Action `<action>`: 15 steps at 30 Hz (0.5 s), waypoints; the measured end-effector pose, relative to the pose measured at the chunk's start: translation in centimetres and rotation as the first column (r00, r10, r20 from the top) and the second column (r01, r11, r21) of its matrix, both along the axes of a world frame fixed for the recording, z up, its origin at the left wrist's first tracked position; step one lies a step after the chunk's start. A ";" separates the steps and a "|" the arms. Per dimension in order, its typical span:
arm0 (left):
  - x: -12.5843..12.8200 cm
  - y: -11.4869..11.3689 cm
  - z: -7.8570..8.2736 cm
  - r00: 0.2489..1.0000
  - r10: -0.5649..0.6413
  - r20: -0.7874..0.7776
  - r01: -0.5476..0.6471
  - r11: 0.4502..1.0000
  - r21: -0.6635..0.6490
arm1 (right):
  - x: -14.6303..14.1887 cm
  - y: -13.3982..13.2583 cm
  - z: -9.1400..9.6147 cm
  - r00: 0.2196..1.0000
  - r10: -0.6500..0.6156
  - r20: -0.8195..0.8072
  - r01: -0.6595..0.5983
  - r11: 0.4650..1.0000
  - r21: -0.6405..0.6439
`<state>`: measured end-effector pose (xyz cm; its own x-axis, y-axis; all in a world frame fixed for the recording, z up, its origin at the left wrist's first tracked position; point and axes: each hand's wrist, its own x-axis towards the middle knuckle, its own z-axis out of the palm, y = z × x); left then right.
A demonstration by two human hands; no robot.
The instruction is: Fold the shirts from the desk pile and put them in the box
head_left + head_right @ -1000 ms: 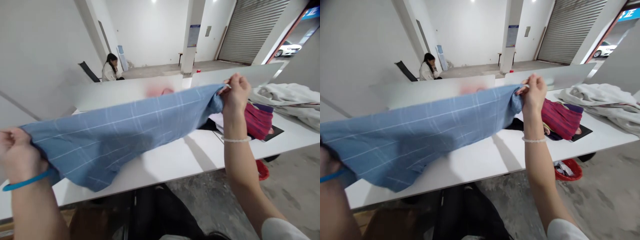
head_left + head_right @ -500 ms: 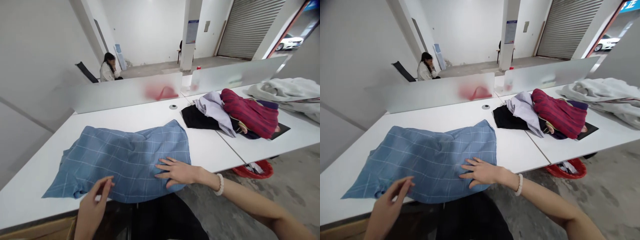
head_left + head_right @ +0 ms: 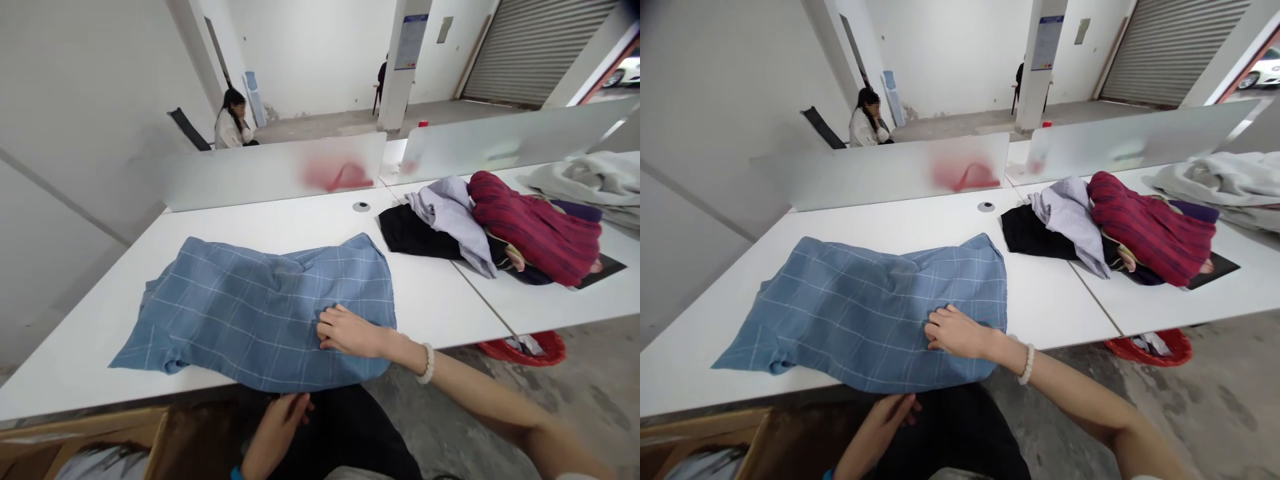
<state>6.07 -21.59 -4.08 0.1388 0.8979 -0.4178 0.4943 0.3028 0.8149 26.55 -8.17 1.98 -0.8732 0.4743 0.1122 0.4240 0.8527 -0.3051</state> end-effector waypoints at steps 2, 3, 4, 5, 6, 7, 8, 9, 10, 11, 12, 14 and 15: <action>1.1 -0.1 0.0 0.999 -0.035 0.004 0.035 0.999 0.031 | 0.1 -0.8 -0.1 1.000 -0.023 0.017 0.023 1.000 -0.020; 1.4 -0.3 0.2 0.999 -0.042 -0.005 0.042 0.998 0.046 | 0.3 -1.2 0.2 1.000 -0.026 -0.013 0.025 0.997 -0.070; 1.5 -0.6 0.5 0.999 -0.039 -0.021 0.040 0.997 0.063 | 0.5 -1.6 0.8 0.998 -0.028 -0.061 0.020 0.990 -0.140; 1.5 -0.9 0.9 0.999 -0.027 -0.042 0.031 0.996 0.083 | 0.8 -2.0 1.6 0.992 -0.038 -0.120 0.010 0.973 -0.229; 1.3 -1.2 1.5 0.998 -0.010 -0.065 0.017 0.994 0.106 | 1.1 -2.4 2.6 0.982 -0.061 -0.180 -0.001 0.944 -0.330; 1.0 -1.3 2.1 0.996 0.028 -0.086 -0.016 0.990 0.139 | 1.4 -2.9 3.5 0.967 -0.097 -0.235 -0.014 0.903 -0.430; 0.6 -1.4 2.7 0.991 0.082 -0.102 -0.062 0.982 0.180 | 1.7 -3.5 4.5 0.946 -0.145 -0.289 -0.028 0.854 -0.519; 0.2 -1.3 3.5 0.981 0.160 -0.107 -0.131 0.963 0.237 | 2.0 -4.0 5.3 0.917 -0.199 -0.345 -0.050 0.802 -0.595; -0.2 -0.9 4.3 0.963 0.251 -0.101 -0.210 0.929 0.306 | 2.2 -4.4 5.9 0.876 -0.259 -0.406 -0.081 0.750 -0.656; -0.5 -0.3 5.0 0.935 0.343 -0.097 -0.282 0.878 0.388 | 2.5 -4.7 6.3 0.817 -0.332 -0.471 -0.117 0.705 -0.699; -0.9 0.4 5.7 0.904 0.415 -0.104 -0.322 0.820 0.473 | 2.7 -4.8 6.5 0.737 -0.413 -0.535 -0.149 0.673 -0.725; -1.6 2.5 6.6 0.855 0.486 -0.181 -0.299 0.748 0.593 | 3.1 -4.2 6.5 0.552 -0.564 -0.614 -0.139 0.664 -0.735; -2.1 3.6 6.8 0.828 0.500 -0.255 -0.268 0.751 0.604 | 3.3 -3.5 6.4 0.479 -0.605 -0.636 -0.081 0.691 -0.719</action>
